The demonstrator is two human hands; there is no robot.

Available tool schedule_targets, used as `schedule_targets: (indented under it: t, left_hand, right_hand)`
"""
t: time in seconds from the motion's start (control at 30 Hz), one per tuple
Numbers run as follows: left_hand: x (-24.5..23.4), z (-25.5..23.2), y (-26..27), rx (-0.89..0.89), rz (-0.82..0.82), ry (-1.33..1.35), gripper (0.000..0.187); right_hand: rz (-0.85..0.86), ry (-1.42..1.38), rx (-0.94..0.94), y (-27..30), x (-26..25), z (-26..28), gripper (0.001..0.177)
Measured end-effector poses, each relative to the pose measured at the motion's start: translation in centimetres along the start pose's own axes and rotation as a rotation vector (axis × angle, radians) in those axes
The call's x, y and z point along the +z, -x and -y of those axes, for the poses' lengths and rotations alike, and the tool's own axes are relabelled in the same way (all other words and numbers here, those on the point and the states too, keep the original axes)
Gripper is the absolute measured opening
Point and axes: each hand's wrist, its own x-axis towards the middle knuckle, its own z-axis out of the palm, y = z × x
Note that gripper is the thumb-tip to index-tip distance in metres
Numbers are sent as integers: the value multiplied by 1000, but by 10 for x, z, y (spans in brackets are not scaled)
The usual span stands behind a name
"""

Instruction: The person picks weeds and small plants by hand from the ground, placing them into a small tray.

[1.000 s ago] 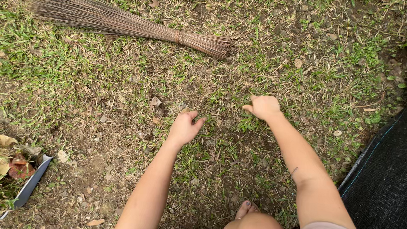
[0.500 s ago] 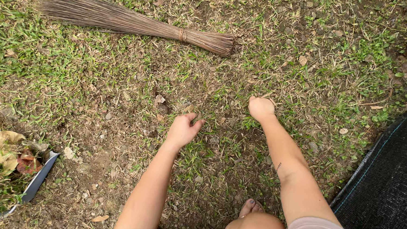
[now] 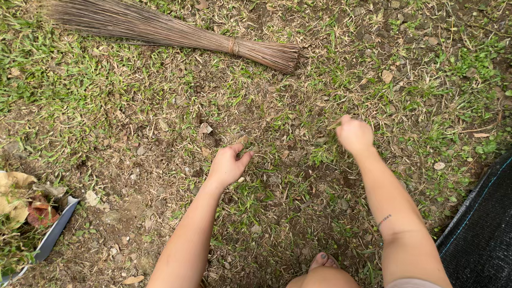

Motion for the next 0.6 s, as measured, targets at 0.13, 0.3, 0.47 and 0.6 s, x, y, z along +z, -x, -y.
schedule_targets:
  t: [0.13, 0.3, 0.47, 0.6]
  left_hand:
    - [19, 12, -10, 718, -450, 15, 35]
    - [14, -5, -4, 26, 28, 59, 40]
    - [4, -16, 6, 49, 7, 56, 34]
    - [6, -9, 8, 119, -41, 51, 39]
  right_hand:
    - [-146, -14, 38, 1, -31, -24, 19]
    - [124, 31, -20, 0, -49, 12, 21]
    - [342, 91, 4, 6, -46, 43, 64]
    - [354, -21, -28, 1, -8, 27, 48]
